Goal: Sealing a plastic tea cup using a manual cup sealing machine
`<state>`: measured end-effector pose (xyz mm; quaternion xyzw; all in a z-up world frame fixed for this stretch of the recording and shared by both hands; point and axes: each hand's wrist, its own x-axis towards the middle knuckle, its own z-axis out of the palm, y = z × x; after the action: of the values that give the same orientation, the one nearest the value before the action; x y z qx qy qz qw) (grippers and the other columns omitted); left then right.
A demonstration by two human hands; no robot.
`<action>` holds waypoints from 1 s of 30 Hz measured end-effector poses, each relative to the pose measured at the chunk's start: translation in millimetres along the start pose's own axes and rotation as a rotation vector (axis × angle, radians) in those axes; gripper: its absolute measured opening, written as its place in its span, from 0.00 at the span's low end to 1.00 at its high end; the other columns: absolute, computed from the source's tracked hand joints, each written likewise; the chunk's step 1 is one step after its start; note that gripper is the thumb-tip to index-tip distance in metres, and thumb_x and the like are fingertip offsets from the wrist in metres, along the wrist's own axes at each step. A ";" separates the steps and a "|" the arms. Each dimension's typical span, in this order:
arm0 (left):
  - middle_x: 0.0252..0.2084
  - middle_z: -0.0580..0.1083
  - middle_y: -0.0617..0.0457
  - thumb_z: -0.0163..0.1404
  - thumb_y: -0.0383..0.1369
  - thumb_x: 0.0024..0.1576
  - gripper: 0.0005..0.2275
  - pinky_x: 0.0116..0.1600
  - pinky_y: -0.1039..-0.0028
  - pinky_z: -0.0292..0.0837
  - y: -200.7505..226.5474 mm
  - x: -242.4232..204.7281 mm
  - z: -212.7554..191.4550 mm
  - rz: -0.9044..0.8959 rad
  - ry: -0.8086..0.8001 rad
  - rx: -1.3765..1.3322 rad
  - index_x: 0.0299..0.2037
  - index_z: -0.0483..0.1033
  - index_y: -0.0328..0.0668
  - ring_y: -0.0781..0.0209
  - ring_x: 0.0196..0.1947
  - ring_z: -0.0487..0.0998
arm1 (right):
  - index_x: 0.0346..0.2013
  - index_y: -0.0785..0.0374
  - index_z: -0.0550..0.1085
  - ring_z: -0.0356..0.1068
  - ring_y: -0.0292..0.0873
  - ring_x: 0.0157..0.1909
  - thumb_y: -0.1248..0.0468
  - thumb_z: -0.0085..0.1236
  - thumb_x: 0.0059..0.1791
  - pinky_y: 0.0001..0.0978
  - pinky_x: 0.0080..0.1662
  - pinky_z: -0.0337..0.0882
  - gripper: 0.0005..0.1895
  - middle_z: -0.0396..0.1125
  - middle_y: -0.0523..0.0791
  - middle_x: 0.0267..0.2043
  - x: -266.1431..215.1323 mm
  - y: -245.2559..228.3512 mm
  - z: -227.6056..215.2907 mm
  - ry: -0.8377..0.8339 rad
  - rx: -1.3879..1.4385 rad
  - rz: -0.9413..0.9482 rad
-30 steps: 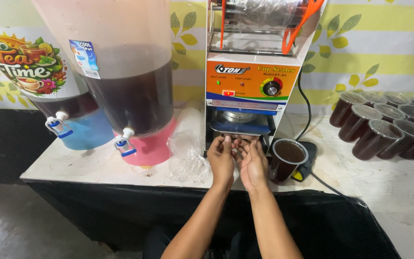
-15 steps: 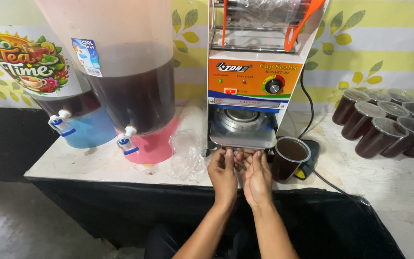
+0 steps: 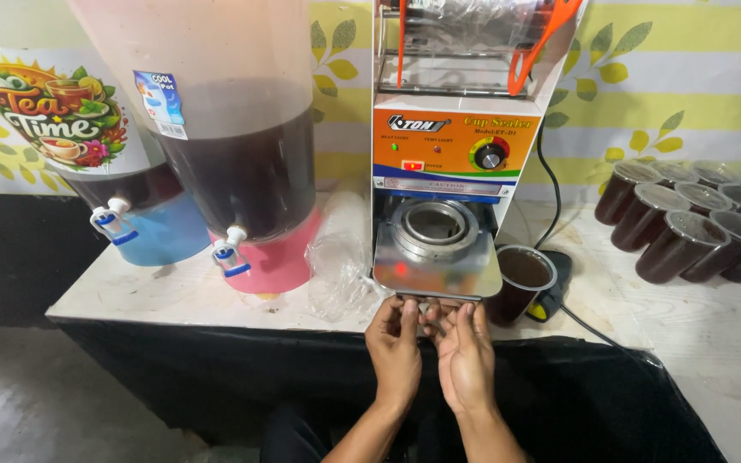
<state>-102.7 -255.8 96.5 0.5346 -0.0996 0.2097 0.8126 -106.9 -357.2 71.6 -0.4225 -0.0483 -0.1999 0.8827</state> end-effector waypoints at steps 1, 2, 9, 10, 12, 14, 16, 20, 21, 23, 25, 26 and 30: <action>0.31 0.76 0.60 0.57 0.36 0.75 0.14 0.43 0.71 0.74 0.2 -2.4 -1.5 0.000 0.004 0.001 0.34 0.78 0.46 0.69 0.34 0.76 | 0.59 0.57 0.73 0.77 0.46 0.50 0.49 0.48 0.71 0.42 0.53 0.75 0.16 0.76 0.50 0.49 -3.7 -0.8 1.0 -0.002 0.000 0.003; 0.31 0.76 0.59 0.57 0.36 0.75 0.13 0.42 0.72 0.74 0.8 -4.8 -3.1 -0.003 -0.001 0.010 0.35 0.79 0.46 0.69 0.34 0.76 | 0.61 0.59 0.73 0.76 0.46 0.50 0.50 0.47 0.71 0.42 0.53 0.75 0.16 0.76 0.51 0.48 -7.4 -1.6 2.3 -0.002 0.003 -0.011; 0.29 0.77 0.54 0.58 0.33 0.74 0.13 0.38 0.70 0.78 8.0 -9.0 -9.0 0.001 -0.048 -0.034 0.35 0.80 0.40 0.64 0.29 0.79 | 0.58 0.61 0.73 0.74 0.47 0.46 0.50 0.48 0.71 0.41 0.51 0.75 0.17 0.73 0.50 0.43 -19.6 -9.6 10.3 -0.047 0.028 -0.070; 0.29 0.77 0.54 0.58 0.33 0.74 0.13 0.38 0.70 0.78 7.5 -12.0 -10.9 0.001 -0.046 -0.034 0.35 0.80 0.40 0.64 0.29 0.79 | 0.58 0.61 0.73 0.74 0.47 0.46 0.50 0.48 0.71 0.41 0.51 0.75 0.17 0.73 0.50 0.43 -23.3 -10.3 10.5 -0.048 0.028 -0.069; 0.28 0.77 0.56 0.59 0.35 0.74 0.14 0.39 0.72 0.76 6.8 -13.5 -13.8 0.033 -0.047 0.004 0.34 0.79 0.42 0.67 0.29 0.78 | 0.55 0.62 0.72 0.75 0.48 0.47 0.49 0.50 0.70 0.42 0.52 0.75 0.18 0.73 0.51 0.41 -26.8 -11.6 12.8 -0.046 0.028 -0.087; 0.29 0.78 0.56 0.59 0.33 0.74 0.13 0.39 0.72 0.77 8.4 -15.5 -13.2 0.033 -0.037 0.010 0.34 0.80 0.42 0.67 0.29 0.78 | 0.56 0.62 0.72 0.74 0.47 0.47 0.51 0.50 0.71 0.42 0.51 0.75 0.17 0.73 0.50 0.42 -27.6 -9.7 8.7 -0.041 0.035 -0.084; 0.29 0.79 0.56 0.59 0.31 0.73 0.12 0.39 0.72 0.78 14.6 -20.2 -12.9 0.034 -0.026 0.017 0.35 0.82 0.41 0.67 0.30 0.79 | 0.56 0.62 0.72 0.73 0.46 0.47 0.52 0.49 0.71 0.42 0.51 0.75 0.16 0.72 0.50 0.42 -32.7 -10.8 8.7 -0.038 0.043 -0.080; 0.28 0.78 0.56 0.58 0.32 0.73 0.13 0.38 0.71 0.78 21.9 -27.5 -13.6 0.111 -0.037 0.040 0.33 0.81 0.41 0.66 0.28 0.79 | 0.54 0.62 0.71 0.73 0.46 0.46 0.52 0.47 0.72 0.42 0.51 0.74 0.16 0.72 0.51 0.42 -42.6 -13.4 9.1 -0.052 0.013 -0.126; 0.28 0.78 0.57 0.59 0.34 0.73 0.13 0.38 0.70 0.77 20.3 -33.5 -16.4 0.111 -0.027 0.040 0.33 0.80 0.42 0.68 0.29 0.78 | 0.53 0.61 0.71 0.74 0.47 0.47 0.52 0.47 0.72 0.43 0.51 0.75 0.15 0.72 0.51 0.42 -48.9 -12.2 5.5 -0.051 0.016 -0.119; 0.28 0.78 0.57 0.59 0.33 0.73 0.14 0.38 0.71 0.76 23.1 -35.2 -17.4 0.101 -0.037 0.048 0.33 0.80 0.42 0.67 0.29 0.78 | 0.52 0.61 0.72 0.73 0.47 0.47 0.52 0.47 0.72 0.43 0.52 0.74 0.16 0.72 0.51 0.42 -51.0 -14.7 2.8 -0.053 -0.006 -0.107; 0.28 0.77 0.56 0.58 0.32 0.73 0.14 0.38 0.71 0.75 19.5 -35.5 -16.7 0.109 -0.045 0.052 0.32 0.79 0.42 0.67 0.29 0.79 | 0.51 0.61 0.72 0.72 0.47 0.47 0.52 0.46 0.72 0.42 0.52 0.74 0.16 0.72 0.51 0.43 -50.7 -16.6 1.9 -0.070 -0.025 -0.104; 0.29 0.78 0.53 0.59 0.32 0.74 0.13 0.37 0.70 0.78 14.1 -36.1 -16.1 0.078 -0.050 -0.036 0.34 0.80 0.39 0.64 0.28 0.79 | 0.55 0.63 0.72 0.73 0.47 0.48 0.51 0.46 0.72 0.43 0.52 0.75 0.17 0.72 0.52 0.44 -50.8 -17.0 1.8 -0.075 -0.004 -0.093; 0.31 0.79 0.51 0.59 0.31 0.74 0.09 0.38 0.69 0.83 8.4 -37.1 -18.2 0.050 -0.083 -0.150 0.41 0.81 0.36 0.63 0.31 0.81 | 0.60 0.66 0.76 0.76 0.50 0.50 0.52 0.47 0.72 0.44 0.52 0.76 0.19 0.76 0.55 0.49 -51.3 -10.8 -10.8 -0.044 -0.010 -0.079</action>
<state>-140.7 -245.0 81.7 0.4778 -0.1618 0.1995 0.8401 -159.1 -355.5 59.5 -0.4288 -0.0833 -0.2255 0.8708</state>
